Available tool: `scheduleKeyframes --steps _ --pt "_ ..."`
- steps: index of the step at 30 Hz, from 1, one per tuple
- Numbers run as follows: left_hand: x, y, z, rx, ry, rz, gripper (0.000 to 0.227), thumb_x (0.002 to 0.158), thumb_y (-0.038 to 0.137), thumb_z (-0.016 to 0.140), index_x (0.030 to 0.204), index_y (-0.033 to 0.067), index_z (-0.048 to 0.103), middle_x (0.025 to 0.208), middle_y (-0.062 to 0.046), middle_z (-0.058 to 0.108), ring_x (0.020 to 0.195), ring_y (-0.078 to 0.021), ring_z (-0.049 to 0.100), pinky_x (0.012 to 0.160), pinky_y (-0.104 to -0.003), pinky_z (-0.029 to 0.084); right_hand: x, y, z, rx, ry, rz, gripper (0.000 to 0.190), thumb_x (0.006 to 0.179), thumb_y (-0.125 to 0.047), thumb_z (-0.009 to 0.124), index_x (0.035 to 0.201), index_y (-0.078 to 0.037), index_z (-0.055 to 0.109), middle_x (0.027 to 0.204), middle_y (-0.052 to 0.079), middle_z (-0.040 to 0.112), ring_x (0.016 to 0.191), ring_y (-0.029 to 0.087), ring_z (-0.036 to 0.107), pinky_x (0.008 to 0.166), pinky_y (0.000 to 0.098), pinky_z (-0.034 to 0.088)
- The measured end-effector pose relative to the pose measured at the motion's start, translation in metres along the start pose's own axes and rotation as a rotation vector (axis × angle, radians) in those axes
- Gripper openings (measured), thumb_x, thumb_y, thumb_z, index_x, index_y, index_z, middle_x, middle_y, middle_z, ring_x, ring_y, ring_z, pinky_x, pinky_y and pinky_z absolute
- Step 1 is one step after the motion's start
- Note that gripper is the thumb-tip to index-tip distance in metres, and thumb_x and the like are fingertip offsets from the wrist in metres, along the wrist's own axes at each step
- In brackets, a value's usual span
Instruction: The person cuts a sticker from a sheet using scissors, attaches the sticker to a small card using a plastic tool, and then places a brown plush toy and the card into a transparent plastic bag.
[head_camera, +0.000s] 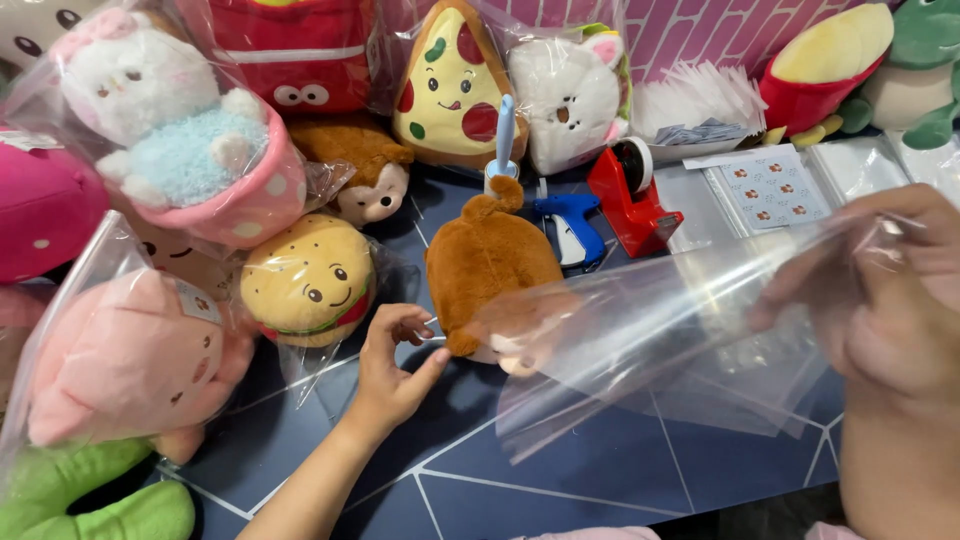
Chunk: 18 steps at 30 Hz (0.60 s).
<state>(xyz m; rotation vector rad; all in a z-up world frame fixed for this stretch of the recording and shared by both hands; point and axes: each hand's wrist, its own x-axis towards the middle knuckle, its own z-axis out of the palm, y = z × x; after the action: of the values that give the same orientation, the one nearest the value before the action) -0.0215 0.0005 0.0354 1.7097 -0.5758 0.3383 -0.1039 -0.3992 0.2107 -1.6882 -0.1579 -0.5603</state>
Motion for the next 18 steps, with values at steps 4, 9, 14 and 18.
scheduleKeyframes --steps 4,9,14,18 --pt "0.002 0.031 -0.002 -0.004 -0.093 0.181 0.090 0.083 0.036 0.085 0.153 0.0149 0.031 0.148 -0.017 0.046 0.124 -0.0291 0.056 0.104 -0.043 0.047 0.007 0.015 0.055 0.318 -0.034 0.169 0.011 0.110 -0.020 0.055 0.112 -0.012 0.061 0.076 0.010 0.071 0.056 0.025 0.072 0.045 0.0399 0.067" --pt "-0.003 0.051 0.000 -0.245 -0.109 0.129 0.088 0.087 0.044 0.080 0.153 0.0085 0.035 0.152 -0.018 0.047 0.141 -0.0300 0.047 0.123 -0.047 0.041 -0.012 0.059 0.103 0.373 0.055 0.560 0.010 0.109 -0.014 0.050 0.105 -0.008 0.057 0.074 0.016 0.068 0.057 0.031 0.069 0.052 0.0463 0.063" --pt "-0.007 0.031 -0.018 -0.356 0.070 -0.168 0.053 0.091 0.056 0.068 0.103 0.0051 0.070 0.107 -0.012 0.073 0.104 -0.0229 0.071 0.096 -0.035 0.056 -0.024 0.085 0.101 0.277 -0.251 0.514 0.019 0.102 -0.001 0.051 0.096 0.004 0.068 0.090 0.021 0.075 0.088 0.032 0.077 0.080 0.0446 0.071" --pt "-0.014 0.002 -0.032 -0.399 0.077 -0.319 0.050 0.084 0.053 0.074 0.100 0.0055 0.071 0.103 -0.013 0.076 0.100 -0.0258 0.074 0.090 -0.036 0.059 0.004 0.091 0.078 -0.037 -0.402 0.626 0.019 0.092 0.002 0.062 0.103 0.001 0.077 0.099 0.017 0.083 0.093 0.030 0.082 0.089 0.0387 0.067"
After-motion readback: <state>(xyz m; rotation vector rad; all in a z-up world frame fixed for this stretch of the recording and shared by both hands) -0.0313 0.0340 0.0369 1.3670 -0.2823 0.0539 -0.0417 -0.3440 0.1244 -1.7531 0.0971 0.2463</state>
